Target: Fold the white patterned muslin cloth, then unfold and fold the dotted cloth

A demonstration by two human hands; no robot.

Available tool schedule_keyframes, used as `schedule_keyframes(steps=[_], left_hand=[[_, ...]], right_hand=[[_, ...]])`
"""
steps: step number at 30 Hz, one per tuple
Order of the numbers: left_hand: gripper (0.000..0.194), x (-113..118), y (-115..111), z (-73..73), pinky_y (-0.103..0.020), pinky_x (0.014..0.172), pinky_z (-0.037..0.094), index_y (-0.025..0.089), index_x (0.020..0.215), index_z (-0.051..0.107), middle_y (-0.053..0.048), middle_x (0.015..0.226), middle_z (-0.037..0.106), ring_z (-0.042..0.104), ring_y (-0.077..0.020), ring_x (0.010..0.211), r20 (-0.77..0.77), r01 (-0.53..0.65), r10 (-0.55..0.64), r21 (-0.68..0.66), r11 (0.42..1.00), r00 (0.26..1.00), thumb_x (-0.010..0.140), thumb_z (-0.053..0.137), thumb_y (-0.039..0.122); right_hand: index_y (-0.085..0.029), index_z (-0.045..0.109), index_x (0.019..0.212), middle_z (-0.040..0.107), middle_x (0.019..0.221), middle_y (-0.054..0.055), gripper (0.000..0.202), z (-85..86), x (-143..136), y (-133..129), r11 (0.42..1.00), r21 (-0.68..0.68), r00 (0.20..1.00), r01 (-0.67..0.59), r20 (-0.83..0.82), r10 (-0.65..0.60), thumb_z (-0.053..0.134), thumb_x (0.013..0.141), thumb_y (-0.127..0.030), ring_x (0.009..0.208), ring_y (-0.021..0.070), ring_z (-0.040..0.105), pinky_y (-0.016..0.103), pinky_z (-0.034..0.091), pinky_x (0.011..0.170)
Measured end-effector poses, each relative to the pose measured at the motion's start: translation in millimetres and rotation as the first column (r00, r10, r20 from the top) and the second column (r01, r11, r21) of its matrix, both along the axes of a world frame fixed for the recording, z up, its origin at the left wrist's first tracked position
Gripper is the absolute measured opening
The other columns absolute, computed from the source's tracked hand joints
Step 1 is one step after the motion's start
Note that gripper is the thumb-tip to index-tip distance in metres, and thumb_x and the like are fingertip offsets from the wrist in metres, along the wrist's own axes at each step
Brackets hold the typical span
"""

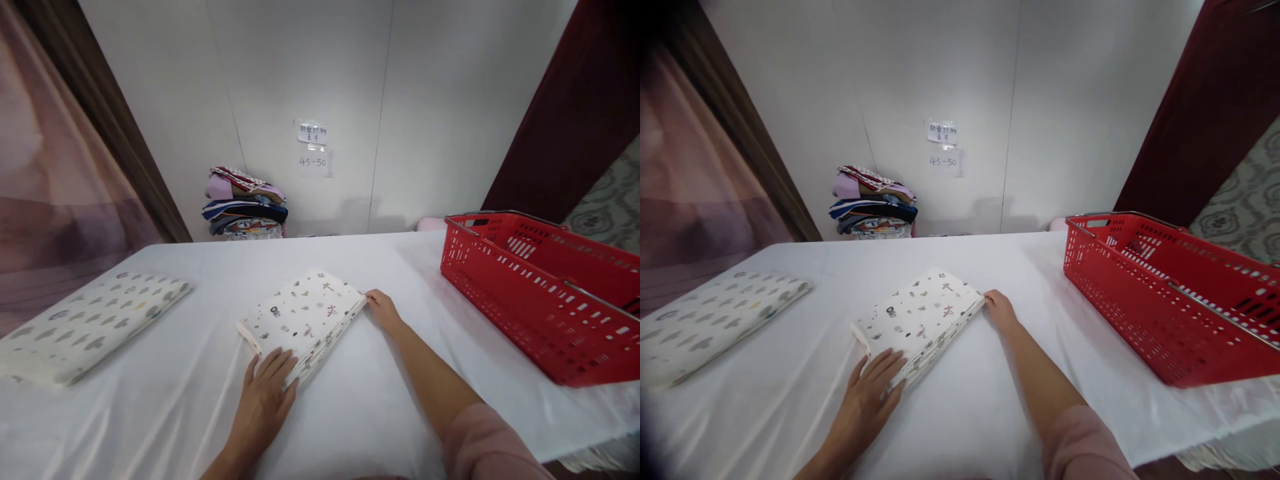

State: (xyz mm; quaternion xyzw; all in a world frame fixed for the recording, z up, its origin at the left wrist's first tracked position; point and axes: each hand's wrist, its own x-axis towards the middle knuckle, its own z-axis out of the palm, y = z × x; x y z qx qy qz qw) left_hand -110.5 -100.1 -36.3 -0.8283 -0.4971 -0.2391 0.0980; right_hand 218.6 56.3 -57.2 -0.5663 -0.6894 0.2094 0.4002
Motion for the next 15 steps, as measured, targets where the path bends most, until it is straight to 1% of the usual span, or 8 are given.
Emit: schedule_keyframes(steps=[2, 4, 6, 8, 12, 15], left_hand=[[0.036, 0.5, -0.5, -1.3, -0.049, 0.104, 0.027, 0.027, 0.119, 0.054, -0.003, 0.122, 0.059, 0.049, -0.0236, 0.118, 0.002, -0.006, 0.006, -0.004, 1.000, 1.000, 0.083, 0.050, 0.030], [0.036, 1.1, -0.8, -2.1, -0.048, 0.104, 0.028, 0.027, 0.119, 0.054, -0.004, 0.122, 0.059, 0.049, -0.0236, 0.118, 0.009, -0.010, 0.010, -0.005, 1.000, 1.000, 0.083, 0.050, 0.031], [0.036, 1.7, -1.0, -2.7, -0.048, 0.104, 0.029, 0.027, 0.119, 0.054, -0.004, 0.122, 0.059, 0.049, -0.0235, 0.118, 0.024, -0.014, 0.014, -0.005, 1.000, 1.000, 0.083, 0.050, 0.031], [0.035, 2.4, -1.3, -3.2, -0.047, 0.104, 0.030, 0.027, 0.118, 0.055, -0.004, 0.121, 0.059, 0.049, -0.0234, 0.118, 0.037, -0.021, 0.021, -0.001, 1.000, 0.999, 0.083, 0.050, 0.031], [0.035, 4.0, -1.6, -3.6, -0.047, 0.103, 0.031, 0.026, 0.117, 0.056, -0.005, 0.121, 0.059, 0.049, -0.0234, 0.118, 0.033, -0.032, 0.032, 0.001, 0.999, 0.999, 0.083, 0.050, 0.032], [0.035, 4.9, -1.8, -3.6, -0.048, 0.101, 0.033, 0.026, 0.116, 0.056, -0.004, 0.121, 0.059, 0.049, -0.0240, 0.117, 0.035, -0.035, 0.035, 0.002, 0.999, 0.999, 0.083, 0.050, 0.033]], right_hand=[[-0.021, 0.064, 0.095, 0.063, 0.092, 0.003, 0.029, -0.1, -0.9, 0.2, 0.999, -0.034, 0.999, -0.007, -0.050, 0.005, 0.042, 0.076, -0.024, 0.085, 0.0171, 0.056, 0.030, 0.042, 0.079], [-0.021, 0.061, 0.107, 0.063, 0.100, 0.004, 0.037, 0.8, -2.0, -0.6, 0.998, -0.058, 0.992, -0.018, -0.122, 0.011, 0.044, 0.074, -0.022, 0.087, 0.0168, 0.056, 0.030, 0.043, 0.078], [-0.020, 0.059, 0.114, 0.062, 0.106, 0.005, 0.042, 2.4, -3.0, -2.3, 0.997, -0.068, 0.984, -0.042, -0.175, 0.030, 0.046, 0.074, -0.023, 0.089, 0.0170, 0.056, 0.030, 0.044, 0.077], [-0.020, 0.060, 0.114, 0.062, 0.109, 0.006, 0.041, 4.0, -3.9, -3.5, 0.995, -0.059, 0.978, -0.080, -0.198, 0.067, 0.047, 0.075, -0.025, 0.090, 0.0176, 0.056, 0.030, 0.045, 0.077], [-0.022, 0.064, 0.108, 0.063, 0.110, 0.005, 0.035, 2.9, -5.5, -1.5, 0.990, 0.015, 0.966, -0.140, -0.216, 0.140, 0.047, 0.078, -0.028, 0.099, 0.0182, 0.056, 0.033, 0.042, 0.087], [-0.022, 0.066, 0.102, 0.065, 0.106, 0.004, 0.033, -0.9, -6.4, 2.6, 0.992, 0.027, 0.971, -0.125, -0.203, 0.128, 0.046, 0.076, -0.025, 0.099, 0.0178, 0.057, 0.032, 0.042, 0.089]])
